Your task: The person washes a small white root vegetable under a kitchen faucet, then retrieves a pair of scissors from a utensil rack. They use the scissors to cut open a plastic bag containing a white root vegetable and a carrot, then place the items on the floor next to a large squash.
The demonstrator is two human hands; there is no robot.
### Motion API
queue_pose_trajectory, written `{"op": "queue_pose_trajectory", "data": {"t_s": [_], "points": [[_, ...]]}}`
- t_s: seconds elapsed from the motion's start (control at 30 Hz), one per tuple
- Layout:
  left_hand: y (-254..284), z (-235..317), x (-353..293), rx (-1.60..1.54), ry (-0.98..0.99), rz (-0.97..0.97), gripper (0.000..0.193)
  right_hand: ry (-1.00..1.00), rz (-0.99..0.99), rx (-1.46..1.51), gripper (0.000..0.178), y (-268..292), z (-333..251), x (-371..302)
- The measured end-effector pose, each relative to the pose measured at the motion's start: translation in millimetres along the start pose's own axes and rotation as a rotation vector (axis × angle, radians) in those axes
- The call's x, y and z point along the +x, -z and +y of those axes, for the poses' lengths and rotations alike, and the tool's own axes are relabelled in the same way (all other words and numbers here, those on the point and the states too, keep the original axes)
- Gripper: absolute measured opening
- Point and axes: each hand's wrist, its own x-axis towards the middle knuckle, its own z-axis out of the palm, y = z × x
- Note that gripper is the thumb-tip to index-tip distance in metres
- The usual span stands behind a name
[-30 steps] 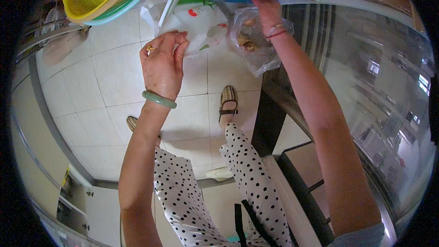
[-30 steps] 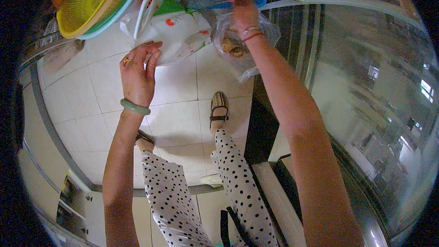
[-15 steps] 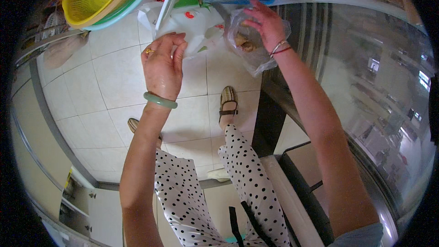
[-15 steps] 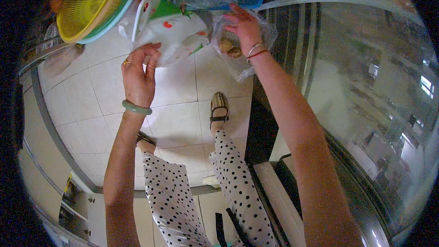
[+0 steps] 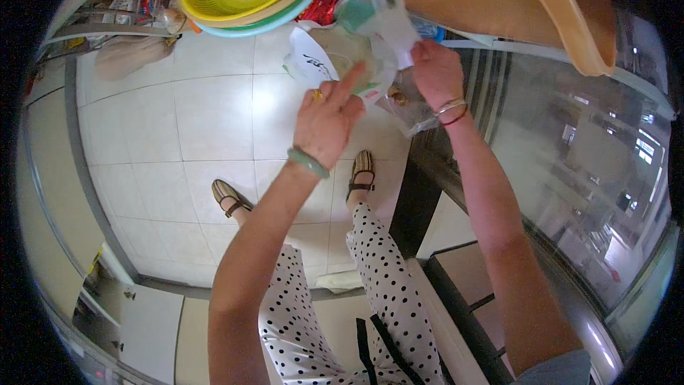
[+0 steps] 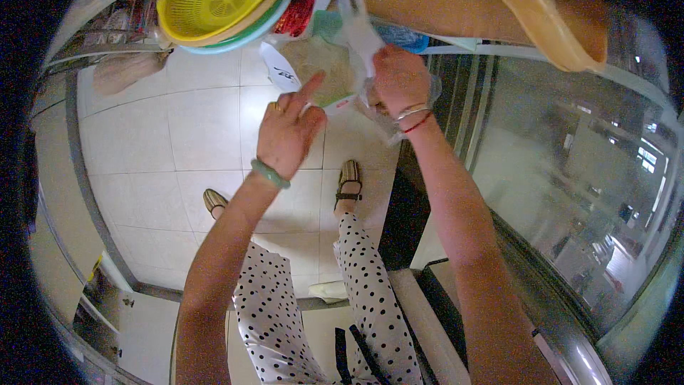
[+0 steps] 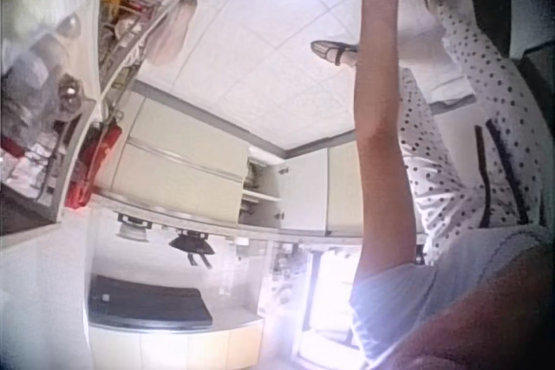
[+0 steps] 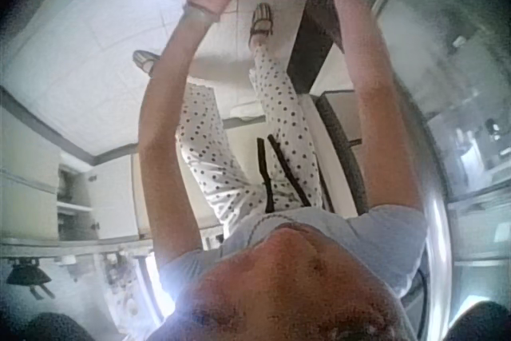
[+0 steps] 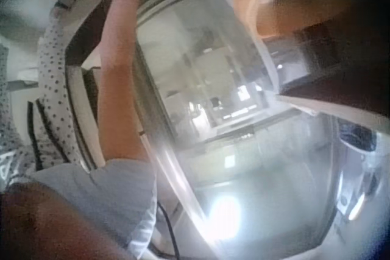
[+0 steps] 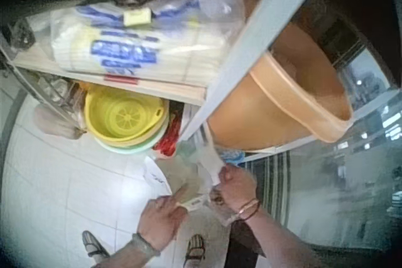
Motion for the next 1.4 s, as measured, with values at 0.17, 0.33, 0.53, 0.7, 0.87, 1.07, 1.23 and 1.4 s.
{"op": "queue_pose_trajectory", "data": {"t_s": [0.17,0.33,0.53,0.7,0.87,1.07,1.23,1.4], "points": [[-6,-59,2,0.247,0.042,-0.182,0.01,-0.304,0.035,0.394,0.031,-7,31,1],[12,-60,-21,-0.068,0.127,0.023,0.012,-0.473,-0.001,0.544,0.035,-8,17,1],[47,-39,-36,-0.24,0.332,0.241,0.007,-0.226,0.191,0.405,0.033,-8,19,-9],[65,-30,-76,-0.764,0.702,0.148,0.009,-0.116,0.271,0.298,0.034,9,-25,-31],[64,-23,-113,-1.204,0.87,0.219,0.013,0.227,0.323,0.138,0.022,33,-81,-47],[80,1,-111,-0.996,0.828,0.191,0.013,-0.152,0.226,0.696,0.017,12,-55,-37],[70,1,-55,-0.402,0.291,0.292,0.011,-0.002,0.159,0.319,0.037,7,-8,55],[47,-13,26,-0.141,0.005,0.215,0.009,-0.074,-0.016,-0.059,0.043,-17,-36,72]]}}
